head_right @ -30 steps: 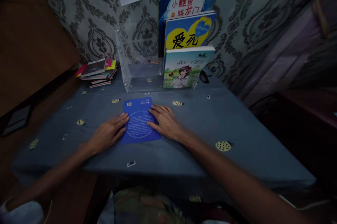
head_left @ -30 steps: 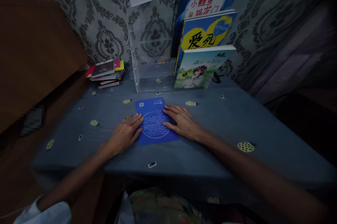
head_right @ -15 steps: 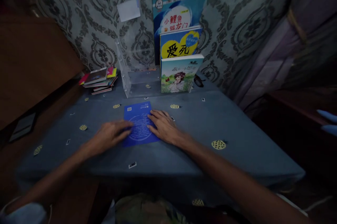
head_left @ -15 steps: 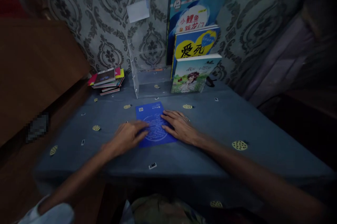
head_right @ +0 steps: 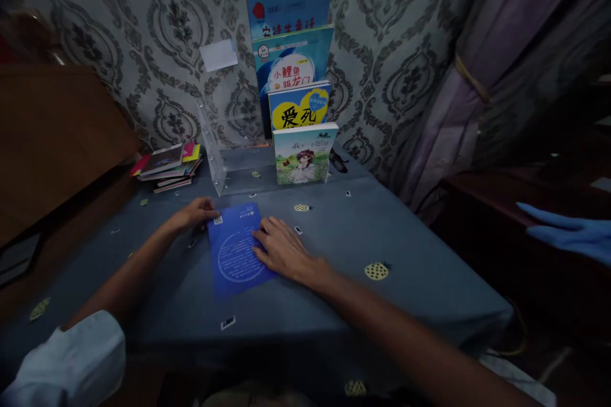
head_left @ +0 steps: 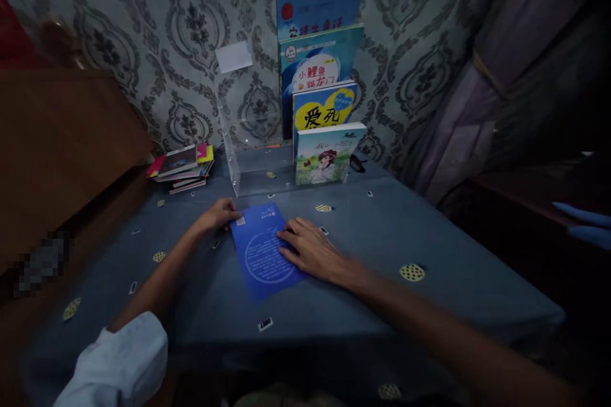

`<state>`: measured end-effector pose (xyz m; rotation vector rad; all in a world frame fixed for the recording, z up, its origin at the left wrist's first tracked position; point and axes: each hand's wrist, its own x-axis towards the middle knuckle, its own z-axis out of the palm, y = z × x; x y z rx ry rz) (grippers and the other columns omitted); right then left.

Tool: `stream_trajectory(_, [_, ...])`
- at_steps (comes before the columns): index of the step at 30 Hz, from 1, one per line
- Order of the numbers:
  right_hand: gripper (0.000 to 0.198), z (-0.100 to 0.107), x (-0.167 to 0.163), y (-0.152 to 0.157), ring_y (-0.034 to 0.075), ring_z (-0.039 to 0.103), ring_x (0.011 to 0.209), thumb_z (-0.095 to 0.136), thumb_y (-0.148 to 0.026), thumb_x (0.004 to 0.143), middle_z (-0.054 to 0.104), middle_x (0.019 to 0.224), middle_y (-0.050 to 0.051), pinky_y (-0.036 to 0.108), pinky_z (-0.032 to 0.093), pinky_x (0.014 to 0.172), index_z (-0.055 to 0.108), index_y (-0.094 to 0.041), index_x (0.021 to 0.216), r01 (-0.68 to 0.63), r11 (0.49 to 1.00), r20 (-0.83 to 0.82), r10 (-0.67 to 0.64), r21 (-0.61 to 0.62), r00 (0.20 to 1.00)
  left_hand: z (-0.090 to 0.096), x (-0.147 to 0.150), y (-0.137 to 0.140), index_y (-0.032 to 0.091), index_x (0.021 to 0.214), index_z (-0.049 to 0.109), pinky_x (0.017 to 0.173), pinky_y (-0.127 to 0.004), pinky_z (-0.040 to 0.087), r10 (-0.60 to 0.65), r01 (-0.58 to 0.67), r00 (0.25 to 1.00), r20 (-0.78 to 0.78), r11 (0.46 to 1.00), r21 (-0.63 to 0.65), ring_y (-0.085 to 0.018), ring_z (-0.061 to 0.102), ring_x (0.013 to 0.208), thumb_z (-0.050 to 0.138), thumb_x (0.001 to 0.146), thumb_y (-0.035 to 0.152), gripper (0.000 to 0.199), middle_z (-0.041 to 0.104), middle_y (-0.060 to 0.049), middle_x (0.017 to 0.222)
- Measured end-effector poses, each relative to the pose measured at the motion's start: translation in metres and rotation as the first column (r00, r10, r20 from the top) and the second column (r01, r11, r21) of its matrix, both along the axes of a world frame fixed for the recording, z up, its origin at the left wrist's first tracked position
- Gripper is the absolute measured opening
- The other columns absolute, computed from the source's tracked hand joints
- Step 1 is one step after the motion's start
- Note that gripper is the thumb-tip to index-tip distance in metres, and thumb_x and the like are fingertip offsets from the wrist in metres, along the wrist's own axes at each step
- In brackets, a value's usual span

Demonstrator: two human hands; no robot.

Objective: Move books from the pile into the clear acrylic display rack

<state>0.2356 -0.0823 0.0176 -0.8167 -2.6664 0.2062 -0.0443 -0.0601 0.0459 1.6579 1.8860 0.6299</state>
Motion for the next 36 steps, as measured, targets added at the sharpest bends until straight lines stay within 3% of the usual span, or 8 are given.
stream_trajectory(4, [0.049, 0.006, -0.004, -0.006, 0.034, 0.059, 0.115, 0.06, -0.043, 0.094, 0.064, 0.123, 0.018, 0.051, 0.048, 0.099, 0.061, -0.017, 0.136, 0.058, 0.984, -0.068, -0.07, -0.169, 0.995, 0.021, 0.008, -0.017, 0.019, 0.105, 0.059, 0.041, -0.019, 0.044, 0.001, 0.01, 0.954, 0.299, 0.999, -0.034, -0.008, 0.052, 0.043, 0.065, 0.08, 0.027, 0.027, 0.057, 0.005, 0.061])
stream_trajectory(7, [0.073, 0.021, -0.009, -0.015, 0.036, 0.056, 0.125, 0.058, -0.061, 0.091, 0.059, 0.138, 0.018, 0.056, 0.043, 0.104, 0.044, -0.021, 0.15, 0.002, 0.911, -0.232, -0.108, -0.413, 0.967, 0.044, 0.024, -0.028, 0.015, 0.102, 0.065, 0.043, -0.016, 0.048, -0.004, 0.047, 0.761, 0.649, 0.998, -0.049, -0.007, 0.057, 0.045, 0.069, 0.078, 0.021, 0.025, 0.063, 0.003, 0.064])
stream_trajectory(12, [0.072, 0.055, -0.013, -0.027, 0.031, 0.057, 0.126, 0.061, -0.062, 0.088, 0.06, 0.14, 0.012, 0.049, 0.046, 0.103, 0.048, -0.024, 0.147, -0.361, 0.686, -0.569, -0.093, -0.631, 0.817, 0.086, 0.056, -0.037, 0.011, 0.083, 0.066, 0.055, -0.021, 0.058, -0.088, 0.097, 0.571, 0.816, 0.995, 0.039, -0.014, 0.07, 0.057, 0.064, 0.09, 0.035, 0.025, 0.069, -0.004, 0.065])
stream_trajectory(16, [0.053, 0.059, -0.009, -0.023, 0.023, 0.069, 0.094, 0.069, -0.053, 0.082, 0.073, 0.105, 0.006, 0.036, 0.055, 0.079, 0.065, -0.021, 0.124, -0.474, 0.437, -0.607, -0.239, -0.764, 0.758, 0.104, 0.064, -0.032, 0.011, 0.087, 0.064, 0.055, -0.023, 0.058, -0.129, 0.042, 0.564, 0.816, 0.991, 0.127, -0.018, 0.074, 0.066, 0.061, 0.093, 0.037, 0.026, 0.074, -0.008, 0.073])
stream_trajectory(19, [0.038, 0.04, -0.004, -0.012, 0.017, 0.065, 0.071, 0.077, -0.048, 0.074, 0.07, 0.079, 0.001, 0.03, 0.052, 0.068, 0.07, -0.019, 0.098, -0.453, 0.351, -0.567, -0.381, -0.82, 0.73, 0.095, 0.062, -0.023, 0.012, 0.098, 0.065, 0.06, -0.026, 0.06, -0.127, 0.026, 0.595, 0.794, 0.99, 0.139, -0.022, 0.076, 0.08, 0.064, 0.091, 0.034, 0.023, 0.077, -0.012, 0.092])
stream_trajectory(23, [0.031, 0.007, 0.004, 0.007, 0.011, 0.052, 0.052, 0.082, -0.041, 0.065, 0.058, 0.057, -0.005, 0.024, 0.041, 0.054, 0.06, -0.02, 0.07, -0.273, 0.34, -0.426, -0.549, -0.9, 0.72, 0.049, 0.069, -0.023, 0.017, 0.127, 0.06, 0.081, -0.037, 0.06, -0.23, 0.109, 0.717, 0.658, 0.969, 0.22, -0.027, 0.072, 0.104, 0.067, 0.089, 0.041, 0.046, 0.074, -0.014, 0.117])
stream_trajectory(28, [0.035, -0.012, 0.011, 0.017, 0.009, 0.043, 0.047, 0.081, -0.039, 0.062, 0.051, 0.051, -0.008, 0.023, 0.031, 0.048, 0.052, -0.021, 0.064, -0.199, 0.338, -0.36, -0.524, -0.92, 0.772, -0.015, 0.099, -0.048, 0.016, 0.147, 0.047, 0.119, -0.044, 0.034, -0.557, 0.537, 0.826, 0.088, 0.825, 0.179, -0.028, 0.045, 0.142, 0.045, 0.099, 0.052, 0.06, 0.05, -0.014, 0.151])
stream_trajectory(36, [0.037, -0.015, 0.013, 0.019, 0.009, 0.039, 0.046, 0.076, -0.042, 0.066, 0.048, 0.049, -0.009, 0.022, 0.027, 0.046, 0.044, -0.023, 0.066, -0.169, 0.365, -0.339, -0.471, -0.915, 0.814, -0.025, 0.076, 0.005, 0.015, 0.155, 0.032, 0.125, -0.049, 0.011, -0.457, 0.496, 0.797, -0.395, 0.868, -0.004, -0.022, 0.017, 0.154, 0.028, 0.104, 0.035, 0.055, 0.027, -0.01, 0.164])
